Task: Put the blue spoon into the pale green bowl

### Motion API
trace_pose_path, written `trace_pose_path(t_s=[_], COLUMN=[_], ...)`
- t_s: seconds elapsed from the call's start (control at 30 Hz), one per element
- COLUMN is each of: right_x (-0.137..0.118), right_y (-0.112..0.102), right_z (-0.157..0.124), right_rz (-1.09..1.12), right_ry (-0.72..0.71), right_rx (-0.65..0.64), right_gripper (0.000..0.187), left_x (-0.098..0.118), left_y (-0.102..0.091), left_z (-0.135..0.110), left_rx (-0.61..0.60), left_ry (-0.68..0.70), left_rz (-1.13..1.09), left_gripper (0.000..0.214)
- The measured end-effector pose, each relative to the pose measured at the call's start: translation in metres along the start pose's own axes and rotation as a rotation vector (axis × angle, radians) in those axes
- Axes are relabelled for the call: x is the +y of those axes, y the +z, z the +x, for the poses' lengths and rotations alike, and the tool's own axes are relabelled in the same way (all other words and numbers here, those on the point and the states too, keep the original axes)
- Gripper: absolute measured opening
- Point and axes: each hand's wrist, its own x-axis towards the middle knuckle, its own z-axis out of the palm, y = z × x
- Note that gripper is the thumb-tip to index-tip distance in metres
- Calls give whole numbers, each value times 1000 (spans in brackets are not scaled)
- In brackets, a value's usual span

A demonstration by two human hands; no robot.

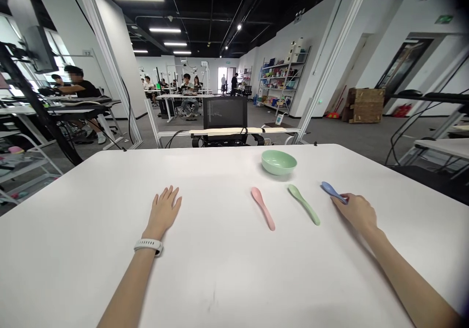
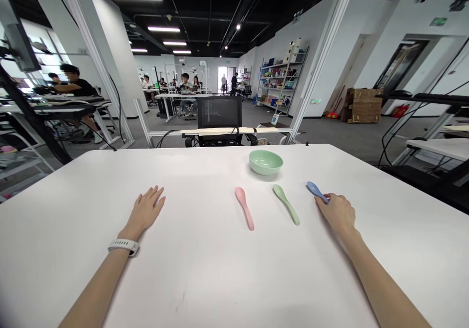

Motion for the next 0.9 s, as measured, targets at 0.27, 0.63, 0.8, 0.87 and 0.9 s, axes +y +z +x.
trace_pose_path(t_s=[0.27, 0.63, 0.8, 0.87, 0.9], right_x=[4, -9, -27, -36, -41], right_y=[4, -1, 11, 18, 21], right_z=[4, -4, 7, 12, 14], right_rz=[23, 74, 254, 271, 276], right_ry=[-27, -209, -535, -560, -563], right_rx=[17, 261, 132, 37, -13], right_gripper=[56, 60, 49, 50, 50], left_x=[-2, -1, 2, 2, 2], left_y=[6, 6, 4, 4, 4], left_z=[1, 0, -1, -2, -2], left_rx=[35, 30, 43, 45, 43], left_ry=[-2, -3, 1, 4, 4], left_rz=[-4, 3, -5, -8, -10], left_gripper=[64, 65, 62, 62, 61])
